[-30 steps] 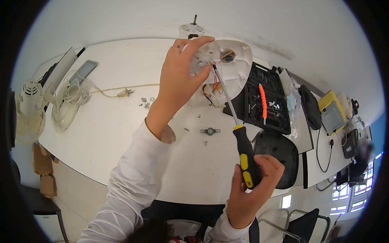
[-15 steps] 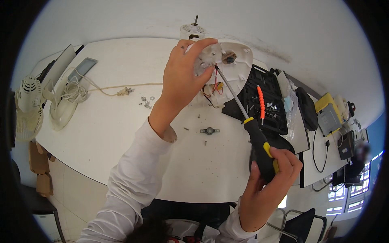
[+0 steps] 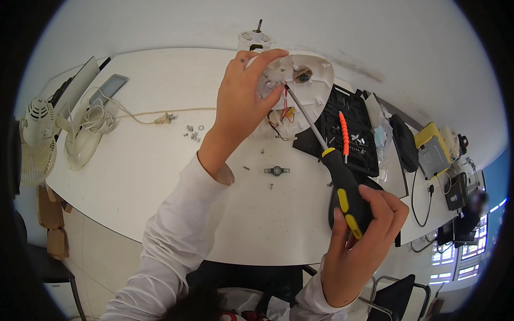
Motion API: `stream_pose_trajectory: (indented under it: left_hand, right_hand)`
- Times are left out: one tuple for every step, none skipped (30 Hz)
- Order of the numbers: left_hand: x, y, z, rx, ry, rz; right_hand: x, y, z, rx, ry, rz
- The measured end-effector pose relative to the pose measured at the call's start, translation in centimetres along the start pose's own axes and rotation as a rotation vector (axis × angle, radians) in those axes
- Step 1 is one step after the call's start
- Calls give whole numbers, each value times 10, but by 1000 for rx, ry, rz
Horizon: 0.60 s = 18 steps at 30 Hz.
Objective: The person uses a screwdriver to tighten screws into a white plastic housing containing wires and a motor. They repeatedly pick up screws from the table, insert them into the housing, and turn the screwdriver to secure them.
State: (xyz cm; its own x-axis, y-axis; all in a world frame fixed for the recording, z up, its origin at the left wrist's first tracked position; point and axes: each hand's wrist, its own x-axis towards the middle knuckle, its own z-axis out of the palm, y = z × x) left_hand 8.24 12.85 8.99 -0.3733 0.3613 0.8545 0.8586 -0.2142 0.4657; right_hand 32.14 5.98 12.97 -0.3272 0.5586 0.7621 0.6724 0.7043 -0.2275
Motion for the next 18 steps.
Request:
stream_pose_trajectory:
  left_hand:
    - [0, 1, 0, 0, -5, -7]
    - [1, 1, 0, 2, -8, -13]
    - [1, 1, 0, 0, -6, -13]
    - [0, 1, 0, -2, -3, -13]
    - [0, 1, 0, -4, -2, -14]
    - [0, 1, 0, -6, -1, -13]
    - [0, 0, -1, -8, -1, -13]
    - [1, 0, -1, -12, -2, -13]
    - [1, -1, 0, -10, 0, -11]
    - [1, -1, 0, -8, 2, -10]
    - [1, -1, 0, -6, 3, -9]
    - [0, -1, 0, -2, 8, -5]
    - [0, -1, 0, 2, 12, 0]
    - [0, -1, 0, 6, 19, 5]
    - [0, -1, 0, 3, 10, -4]
    - [0, 0, 0, -1, 2, -13]
    - [0, 0, 0, -5, -7, -21]
    - [1, 1, 0, -7, -11, -24]
  right_hand:
    - [1, 0, -2, 14, -20, 38]
    - [2, 1, -3, 29, -39, 73]
    - [3, 1, -3, 30, -31, 94]
    - [5, 2, -3, 31, -24, 115]
    - [5, 4, -2, 33, -17, 136]
    - [5, 5, -2, 36, -31, 142]
    - [5, 5, 0, 25, -16, 86]
    - [5, 5, 2, 13, -1, 31]
    - [5, 4, 3, 0, 14, -24]
    - [4, 3, 2, -6, 2, -11]
    - [2, 2, 0, -11, -11, 3]
    - [0, 1, -1, -16, -24, 17]
    - [0, 4, -1, -8, -30, 17]
    - [0, 9, 0, 2, -34, 15]
    - [0, 12, 0, 11, -38, 13]
    - [0, 11, 1, 38, -49, 48]
    - [0, 11, 1, 65, -58, 84]
    - [0, 11, 0, 92, -68, 119]
